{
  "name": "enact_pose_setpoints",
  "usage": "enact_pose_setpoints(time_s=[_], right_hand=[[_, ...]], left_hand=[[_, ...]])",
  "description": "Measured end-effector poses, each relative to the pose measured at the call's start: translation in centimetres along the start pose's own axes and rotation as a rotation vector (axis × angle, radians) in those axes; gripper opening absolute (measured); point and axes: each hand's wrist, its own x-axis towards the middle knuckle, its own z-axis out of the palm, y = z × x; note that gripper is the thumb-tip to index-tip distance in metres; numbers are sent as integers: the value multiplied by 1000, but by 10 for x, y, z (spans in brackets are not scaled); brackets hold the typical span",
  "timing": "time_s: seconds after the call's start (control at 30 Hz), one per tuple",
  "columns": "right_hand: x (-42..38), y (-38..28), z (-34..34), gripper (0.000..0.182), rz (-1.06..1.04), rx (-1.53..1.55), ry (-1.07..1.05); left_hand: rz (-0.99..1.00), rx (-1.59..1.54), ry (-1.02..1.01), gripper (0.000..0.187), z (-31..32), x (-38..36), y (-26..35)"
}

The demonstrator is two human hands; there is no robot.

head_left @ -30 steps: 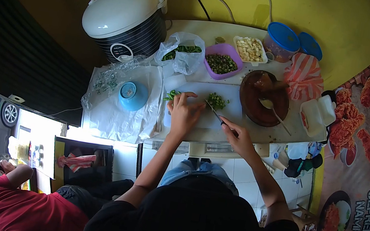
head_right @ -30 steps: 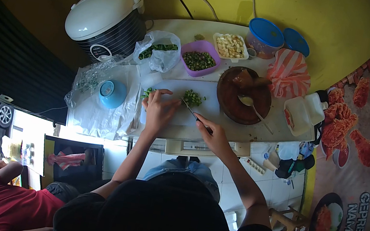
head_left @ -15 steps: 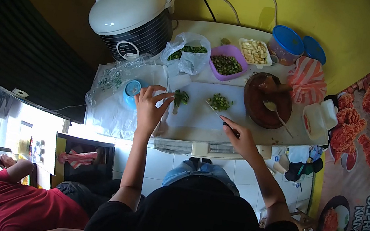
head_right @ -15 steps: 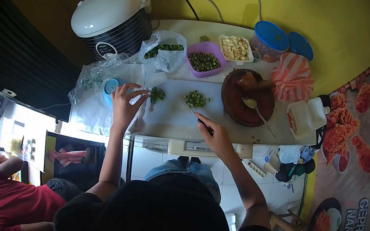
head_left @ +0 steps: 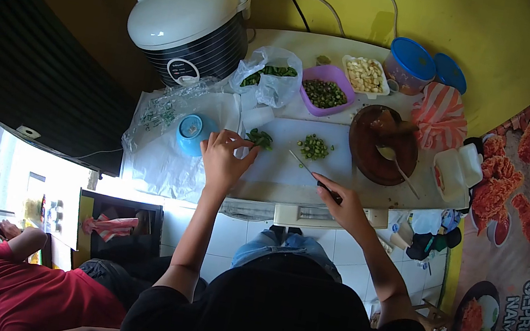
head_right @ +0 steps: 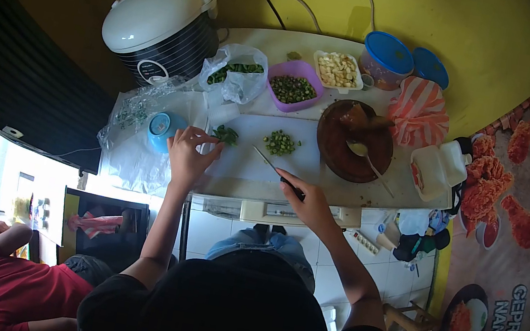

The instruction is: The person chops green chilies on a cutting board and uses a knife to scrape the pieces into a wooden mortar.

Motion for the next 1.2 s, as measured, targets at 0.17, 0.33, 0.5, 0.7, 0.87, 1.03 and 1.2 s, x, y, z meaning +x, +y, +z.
enact_pose_setpoints(time_s=[0.17, 0.33, 0.5, 0.7, 0.87, 1.03, 1.2], right_hand=[[-6, -3, -1, 36, -24, -24, -114], [4, 3, -4, 36, -17, -54, 84], [10, -3, -7, 37, 15, -44, 64], [4, -3, 0, 37, 2, -6, 30], [0, 0, 7, 38, -38, -13, 20], [-1, 1, 8, 38, -20, -41, 45], [-4, 1, 6, 39, -24, -52, 47]], left_hand=[[-16, -81, -20, 16, 1, -11, 12], [55, -137, -116, 17, 19, -25, 22], [16, -143, -132, 21, 33, -24, 34], [-2, -171, -83, 23, 50, -27, 40], [-37, -185, -25, 21, 57, -30, 45], [-60, -239, -13, 20, 56, -31, 47], [-55, -232, -11, 19, 55, -31, 47]])
